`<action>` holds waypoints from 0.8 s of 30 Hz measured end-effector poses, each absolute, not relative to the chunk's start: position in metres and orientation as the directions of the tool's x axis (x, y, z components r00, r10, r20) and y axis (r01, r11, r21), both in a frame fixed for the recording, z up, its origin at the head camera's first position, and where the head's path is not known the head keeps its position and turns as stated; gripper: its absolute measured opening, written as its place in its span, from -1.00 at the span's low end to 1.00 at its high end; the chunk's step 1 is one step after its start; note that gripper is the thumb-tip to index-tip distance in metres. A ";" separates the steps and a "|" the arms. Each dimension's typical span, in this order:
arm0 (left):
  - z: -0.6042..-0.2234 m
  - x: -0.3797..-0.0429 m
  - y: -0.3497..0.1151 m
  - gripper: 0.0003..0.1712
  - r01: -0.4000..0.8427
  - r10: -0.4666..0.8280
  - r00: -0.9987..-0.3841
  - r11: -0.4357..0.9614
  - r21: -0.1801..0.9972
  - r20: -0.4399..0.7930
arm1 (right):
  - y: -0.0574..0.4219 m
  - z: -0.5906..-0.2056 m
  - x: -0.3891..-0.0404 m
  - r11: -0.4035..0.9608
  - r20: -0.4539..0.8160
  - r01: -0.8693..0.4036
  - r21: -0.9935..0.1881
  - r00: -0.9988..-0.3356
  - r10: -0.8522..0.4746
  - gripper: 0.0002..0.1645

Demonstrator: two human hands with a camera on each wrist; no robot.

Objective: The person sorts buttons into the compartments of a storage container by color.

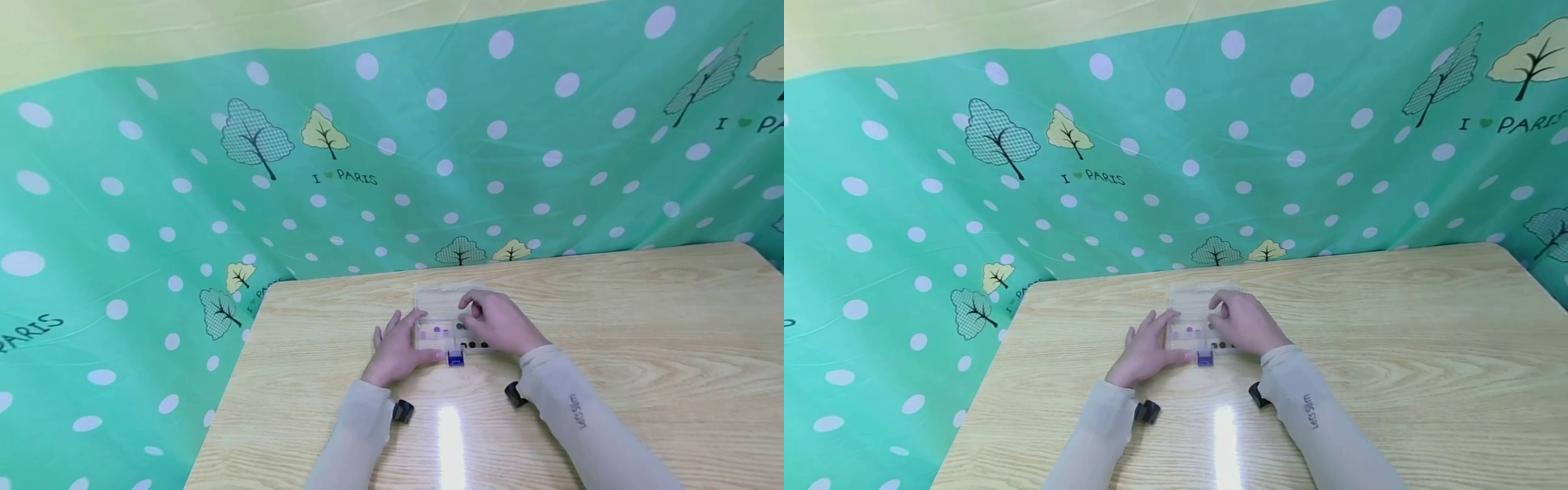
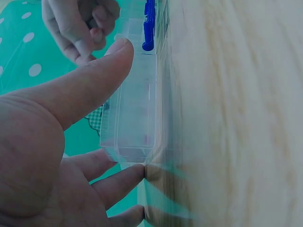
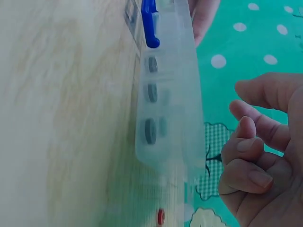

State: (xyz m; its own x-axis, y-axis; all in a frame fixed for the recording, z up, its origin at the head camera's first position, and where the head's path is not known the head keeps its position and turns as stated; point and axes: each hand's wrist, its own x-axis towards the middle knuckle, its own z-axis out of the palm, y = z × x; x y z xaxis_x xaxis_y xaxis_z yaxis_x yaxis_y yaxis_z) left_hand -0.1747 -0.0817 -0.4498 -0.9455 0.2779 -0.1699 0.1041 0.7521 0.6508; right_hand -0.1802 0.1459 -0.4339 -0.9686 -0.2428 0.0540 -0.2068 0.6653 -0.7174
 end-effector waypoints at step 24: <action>-0.452 -0.175 -0.082 -0.03 0.102 0.278 -0.946 0.745 0.659 -0.167 | 0.193 -0.445 -0.168 0.639 0.004 0.002 -0.769 -1.000 0.008 -0.73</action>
